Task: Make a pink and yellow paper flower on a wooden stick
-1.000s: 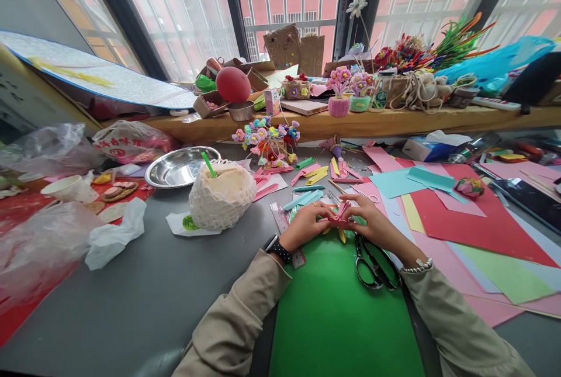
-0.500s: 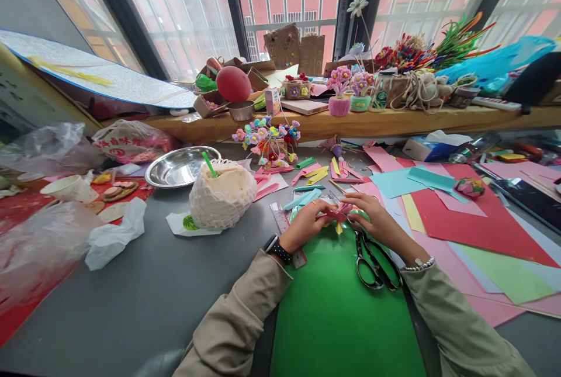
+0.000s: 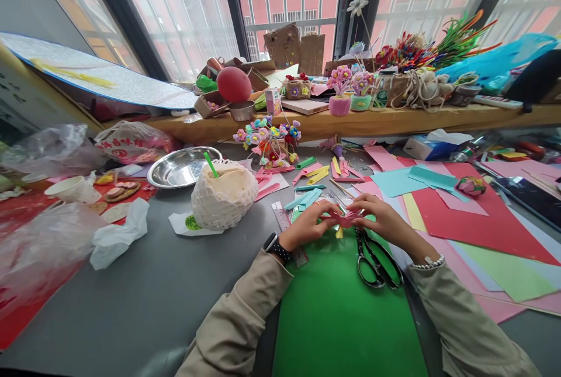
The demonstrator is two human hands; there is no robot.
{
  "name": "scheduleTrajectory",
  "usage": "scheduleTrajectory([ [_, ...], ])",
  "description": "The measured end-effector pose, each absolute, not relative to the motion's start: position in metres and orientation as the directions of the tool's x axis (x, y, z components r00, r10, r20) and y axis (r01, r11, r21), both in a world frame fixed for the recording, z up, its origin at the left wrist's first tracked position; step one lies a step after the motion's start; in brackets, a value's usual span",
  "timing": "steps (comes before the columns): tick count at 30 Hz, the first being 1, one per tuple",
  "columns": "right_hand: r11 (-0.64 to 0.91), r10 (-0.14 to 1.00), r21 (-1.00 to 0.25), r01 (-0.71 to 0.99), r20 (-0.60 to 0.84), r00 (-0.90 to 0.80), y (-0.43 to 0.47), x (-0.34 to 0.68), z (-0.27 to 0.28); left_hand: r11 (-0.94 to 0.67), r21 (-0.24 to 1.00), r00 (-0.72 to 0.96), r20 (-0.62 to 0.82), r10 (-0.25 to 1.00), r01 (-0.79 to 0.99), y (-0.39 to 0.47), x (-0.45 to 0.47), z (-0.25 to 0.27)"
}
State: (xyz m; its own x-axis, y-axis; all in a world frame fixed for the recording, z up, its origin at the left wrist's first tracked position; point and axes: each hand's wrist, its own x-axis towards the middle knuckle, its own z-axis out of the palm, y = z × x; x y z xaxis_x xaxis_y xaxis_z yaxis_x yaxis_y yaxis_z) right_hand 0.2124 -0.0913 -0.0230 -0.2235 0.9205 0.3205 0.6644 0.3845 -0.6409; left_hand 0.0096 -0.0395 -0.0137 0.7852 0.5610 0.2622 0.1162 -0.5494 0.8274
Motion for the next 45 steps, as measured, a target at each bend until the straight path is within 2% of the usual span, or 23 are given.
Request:
scheduleTrajectory([
  [4,0.361,0.928,-0.618,0.698,0.313,-0.203,-0.093,0.207,-0.02,-0.53,0.843,0.772,0.276,0.572,0.092,-0.041,0.01,-0.013],
  [7,0.341,0.926,-0.594,0.729,0.345,-0.152,-0.093,0.203,-0.017,-0.508,0.857,0.695,0.316,0.646,0.083,-0.039,0.011,-0.015],
  [9,0.314,0.921,-0.601,0.735,0.382,-0.081,-0.094,0.2,-0.015,-0.425,0.903,0.598,0.308,0.74,0.061,-0.037,0.012,-0.017],
  [12,0.256,0.904,-0.64,0.724,0.425,0.056,-0.096,0.195,-0.014,-0.243,0.97,0.506,0.214,0.836,-0.009,-0.034,0.013,-0.02],
  [15,0.213,0.875,-0.66,0.721,0.457,0.16,-0.099,0.188,-0.014,-0.085,0.993,0.568,0.117,0.815,-0.083,-0.034,0.016,-0.022],
  [18,0.224,0.855,-0.643,0.732,0.491,0.17,-0.1,0.18,-0.017,0.017,0.989,0.616,0.078,0.784,-0.147,-0.038,0.019,-0.023],
  [21,0.272,0.847,-0.609,0.745,0.519,0.115,-0.101,0.171,-0.02,0.033,0.979,0.569,0.091,0.817,-0.203,-0.042,0.021,-0.023],
  [25,0.322,0.861,-0.6,0.732,0.507,0.037,-0.103,0.165,-0.019,-0.04,0.977,0.479,0.137,0.867,-0.208,-0.043,0.02,-0.022],
  [30,0.357,0.892,-0.672,0.649,0.452,-0.023,-0.105,0.165,-0.012,0.009,0.953,0.487,0.147,0.861,-0.303,-0.043,0.019,-0.018],
  [34,0.321,0.883,-0.765,0.559,0.454,0.115,-0.104,0.169,-0.011,0.134,0.943,0.551,0.059,0.832,-0.304,-0.042,0.019,-0.017],
  [37,0.281,0.859,-0.824,0.493,0.445,0.254,-0.103,0.174,-0.012,0.169,0.936,0.532,0.023,0.846,-0.309,-0.039,0.018,-0.018],
  [45,0.333,0.862,-0.831,0.446,0.46,0.212,-0.1,0.174,-0.016,0.168,0.949,0.537,0.002,0.843,-0.267,-0.039,0.018,-0.017],
])
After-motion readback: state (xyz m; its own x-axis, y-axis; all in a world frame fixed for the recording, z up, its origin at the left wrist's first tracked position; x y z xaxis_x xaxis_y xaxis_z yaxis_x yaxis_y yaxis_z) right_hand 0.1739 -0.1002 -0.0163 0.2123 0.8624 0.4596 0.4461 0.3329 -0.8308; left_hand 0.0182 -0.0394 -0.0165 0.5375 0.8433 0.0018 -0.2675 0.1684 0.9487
